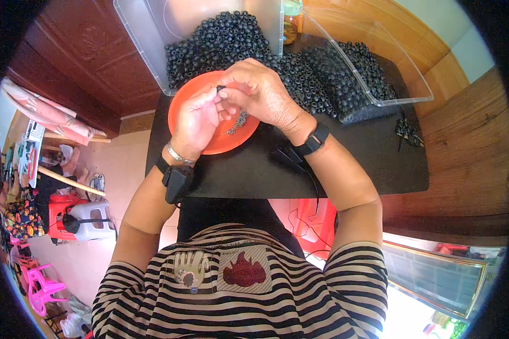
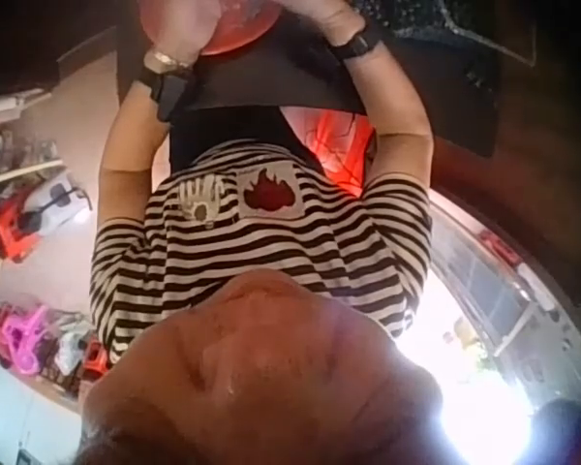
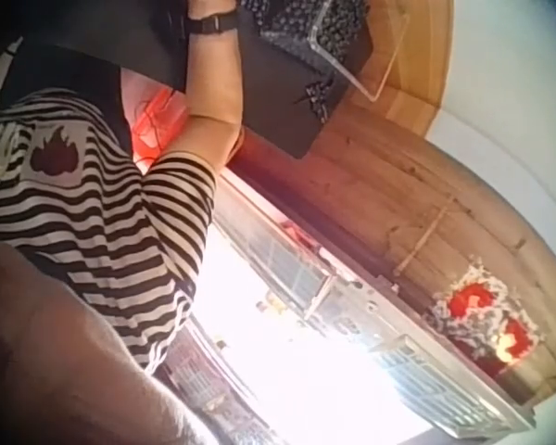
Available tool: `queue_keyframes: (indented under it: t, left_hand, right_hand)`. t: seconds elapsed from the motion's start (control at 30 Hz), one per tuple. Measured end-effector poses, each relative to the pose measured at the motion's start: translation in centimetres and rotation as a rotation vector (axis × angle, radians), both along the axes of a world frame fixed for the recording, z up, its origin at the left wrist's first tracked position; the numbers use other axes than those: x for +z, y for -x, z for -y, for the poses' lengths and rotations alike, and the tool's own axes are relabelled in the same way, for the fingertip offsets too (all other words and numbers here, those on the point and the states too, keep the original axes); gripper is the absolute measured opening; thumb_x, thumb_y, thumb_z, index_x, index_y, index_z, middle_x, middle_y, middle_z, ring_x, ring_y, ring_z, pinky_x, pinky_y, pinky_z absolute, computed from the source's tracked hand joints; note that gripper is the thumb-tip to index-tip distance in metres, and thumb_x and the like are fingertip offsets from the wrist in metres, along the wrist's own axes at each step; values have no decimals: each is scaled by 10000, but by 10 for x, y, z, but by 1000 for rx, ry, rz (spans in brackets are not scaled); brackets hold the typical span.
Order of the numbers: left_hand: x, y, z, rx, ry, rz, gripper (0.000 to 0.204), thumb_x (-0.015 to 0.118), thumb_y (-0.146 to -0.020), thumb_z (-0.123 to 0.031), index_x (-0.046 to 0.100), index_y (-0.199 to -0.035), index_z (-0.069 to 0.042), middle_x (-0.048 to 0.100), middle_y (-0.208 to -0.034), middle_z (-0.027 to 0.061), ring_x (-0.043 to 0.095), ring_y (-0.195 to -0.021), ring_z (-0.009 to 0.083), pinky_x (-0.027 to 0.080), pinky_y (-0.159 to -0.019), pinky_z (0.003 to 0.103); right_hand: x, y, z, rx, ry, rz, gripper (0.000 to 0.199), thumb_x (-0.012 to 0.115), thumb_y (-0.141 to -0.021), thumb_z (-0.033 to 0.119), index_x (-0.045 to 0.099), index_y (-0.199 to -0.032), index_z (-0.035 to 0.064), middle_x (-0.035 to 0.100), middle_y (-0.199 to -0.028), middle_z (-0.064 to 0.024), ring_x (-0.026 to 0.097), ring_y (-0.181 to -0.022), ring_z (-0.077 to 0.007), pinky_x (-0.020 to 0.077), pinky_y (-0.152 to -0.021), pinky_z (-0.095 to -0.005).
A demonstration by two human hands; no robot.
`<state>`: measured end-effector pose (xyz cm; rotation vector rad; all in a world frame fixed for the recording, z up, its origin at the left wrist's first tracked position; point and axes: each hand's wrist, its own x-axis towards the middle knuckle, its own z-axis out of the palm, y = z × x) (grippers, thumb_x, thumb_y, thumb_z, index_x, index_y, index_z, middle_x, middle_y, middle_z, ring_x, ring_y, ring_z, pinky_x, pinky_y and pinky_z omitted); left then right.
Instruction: Assemble small plastic components by manually inserting metal clips into them.
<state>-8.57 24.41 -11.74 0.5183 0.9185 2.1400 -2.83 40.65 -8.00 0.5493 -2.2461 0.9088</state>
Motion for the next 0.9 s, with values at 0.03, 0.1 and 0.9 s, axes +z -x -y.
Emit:
queue_keyframes:
  t: [0.03,0.1,0.9]
  left_hand:
    - [0,0,0,-10,22,-8,198,490,-915,-202,570,-968,-29,623,-857,51,610,-731,153,471,-663,263]
    - [0,1,0,-18,46,-14,191,492,-914,-198,573,-954,-31,625,-854,51,609,-728,148,470,-665,259]
    - [2,-1,1,81,108,-120,186,504,-908,-198,588,-922,-33,605,-840,45,589,-756,152,465,-723,281]
  right_hand:
    - [-1,2,-3,34,-5,-9,170,730,-714,95,632,-853,81,648,-852,-38,605,-829,-240,478,-796,-349]
    - [0,2,-6,68,-9,-16,162,729,-714,95,636,-846,80,648,-842,-37,605,-814,-239,481,-783,-344]
    - [7,-6,-9,116,226,370,106,684,-809,82,641,-888,26,652,-798,-31,601,-748,-83,495,-675,-248]
